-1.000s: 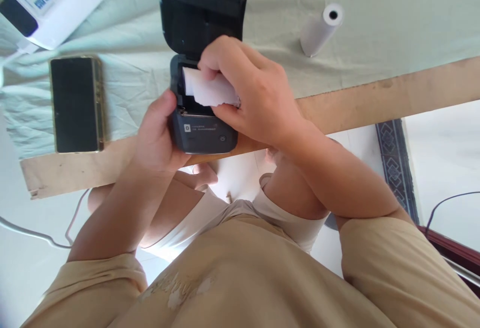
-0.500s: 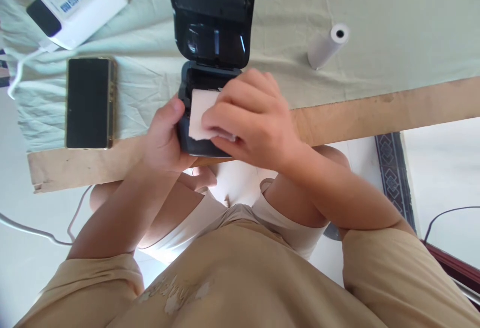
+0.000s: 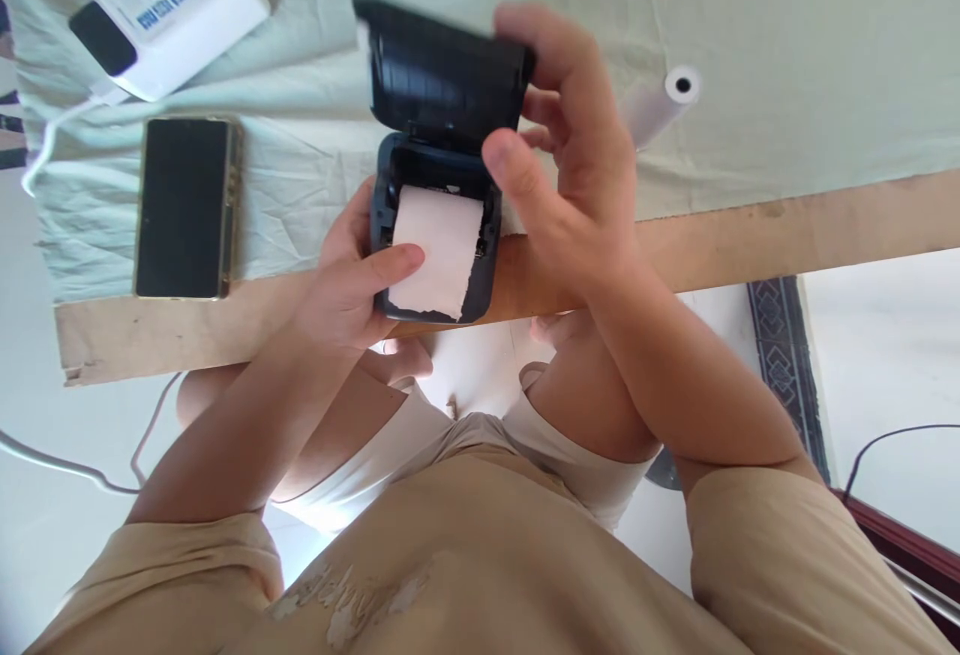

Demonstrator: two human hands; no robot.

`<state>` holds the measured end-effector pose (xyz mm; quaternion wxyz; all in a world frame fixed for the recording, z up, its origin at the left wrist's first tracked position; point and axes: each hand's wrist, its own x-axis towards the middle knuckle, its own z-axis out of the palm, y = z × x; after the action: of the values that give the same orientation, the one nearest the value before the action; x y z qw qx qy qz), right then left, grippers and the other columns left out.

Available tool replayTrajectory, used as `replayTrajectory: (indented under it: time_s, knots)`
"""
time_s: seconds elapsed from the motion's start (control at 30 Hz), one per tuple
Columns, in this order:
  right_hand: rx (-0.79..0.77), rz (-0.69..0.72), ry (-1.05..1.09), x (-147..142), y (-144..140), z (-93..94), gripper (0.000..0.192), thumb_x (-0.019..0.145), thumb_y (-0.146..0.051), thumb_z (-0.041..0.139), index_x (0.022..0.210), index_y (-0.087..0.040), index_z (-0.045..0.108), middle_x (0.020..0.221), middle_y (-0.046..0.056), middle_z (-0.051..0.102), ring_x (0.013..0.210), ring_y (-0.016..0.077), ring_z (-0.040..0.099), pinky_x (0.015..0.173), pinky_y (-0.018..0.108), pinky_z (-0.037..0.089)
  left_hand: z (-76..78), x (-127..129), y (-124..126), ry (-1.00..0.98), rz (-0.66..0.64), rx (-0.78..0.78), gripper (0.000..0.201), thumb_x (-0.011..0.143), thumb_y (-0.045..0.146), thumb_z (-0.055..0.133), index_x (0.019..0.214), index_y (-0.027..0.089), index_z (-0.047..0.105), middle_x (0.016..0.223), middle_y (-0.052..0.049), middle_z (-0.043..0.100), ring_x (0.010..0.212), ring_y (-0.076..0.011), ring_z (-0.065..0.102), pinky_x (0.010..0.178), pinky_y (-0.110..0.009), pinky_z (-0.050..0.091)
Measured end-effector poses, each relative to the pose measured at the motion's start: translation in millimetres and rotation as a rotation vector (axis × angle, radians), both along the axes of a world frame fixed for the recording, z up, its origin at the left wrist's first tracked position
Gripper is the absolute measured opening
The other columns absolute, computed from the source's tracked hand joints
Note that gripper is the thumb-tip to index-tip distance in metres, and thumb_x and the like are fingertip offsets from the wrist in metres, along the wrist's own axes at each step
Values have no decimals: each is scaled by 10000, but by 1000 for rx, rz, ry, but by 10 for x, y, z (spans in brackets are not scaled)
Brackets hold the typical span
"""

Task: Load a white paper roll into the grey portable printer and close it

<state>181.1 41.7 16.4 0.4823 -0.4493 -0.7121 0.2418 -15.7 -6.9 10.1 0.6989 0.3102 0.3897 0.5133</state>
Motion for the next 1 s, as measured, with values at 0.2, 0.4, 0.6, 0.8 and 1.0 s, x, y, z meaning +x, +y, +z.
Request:
replayTrajectory:
  time_s: [0.2, 0.4, 0.6, 0.8, 1.0]
  knots:
    - [79, 228, -148, -83, -97, 23, 282, 927, -514, 592, 1103, -300, 640, 1349, 83, 586, 1318, 286, 575, 1082, 505, 542, -40, -5, -8, -29, 58, -9, 446, 756, 206, 879, 1130, 270, 643, 1007, 15, 748, 867, -179, 750, 769, -293, 615]
    - [-329, 390, 156, -138, -97, -62, 635, 893, -692, 656, 1390, -363, 437, 1378, 54, 602, 1215, 240, 640, 973, 401, 586, -44, -32, -30, -51, 30, 2, 326, 806, 326, 856, 1074, 250, 685, 947, -1, 745, 795, -170, 732, 657, -270, 584]
    - [-520, 462, 227, -116, -35, -119, 785, 768, -744, 782, 1352, -329, 461, 1237, 43, 654, 1112, 231, 663, 900, 367, 592, 36, 43, -24, -46, 47, -14, 257, 840, 336, 755, 1048, 217, 662, 828, -10, 666, 681, -170, 673, 577, -287, 493]
    - [-500, 435, 222, -131, -33, -98, 757, 779, -759, 765, 1319, -306, 492, 1226, 45, 659, 1138, 239, 665, 933, 377, 587, 30, 28, 4, -57, 6, -38, 278, 838, 321, 749, 1067, 196, 652, 837, -15, 678, 672, -163, 667, 607, -284, 512]
    - [-440, 370, 178, -140, -56, -121, 721, 804, -751, 746, 1334, -325, 506, 1221, 27, 660, 1115, 225, 673, 939, 369, 614, 140, 96, -26, -52, 61, -96, 170, 884, 244, 656, 1047, 199, 648, 797, -13, 666, 793, -205, 744, 704, -289, 545]
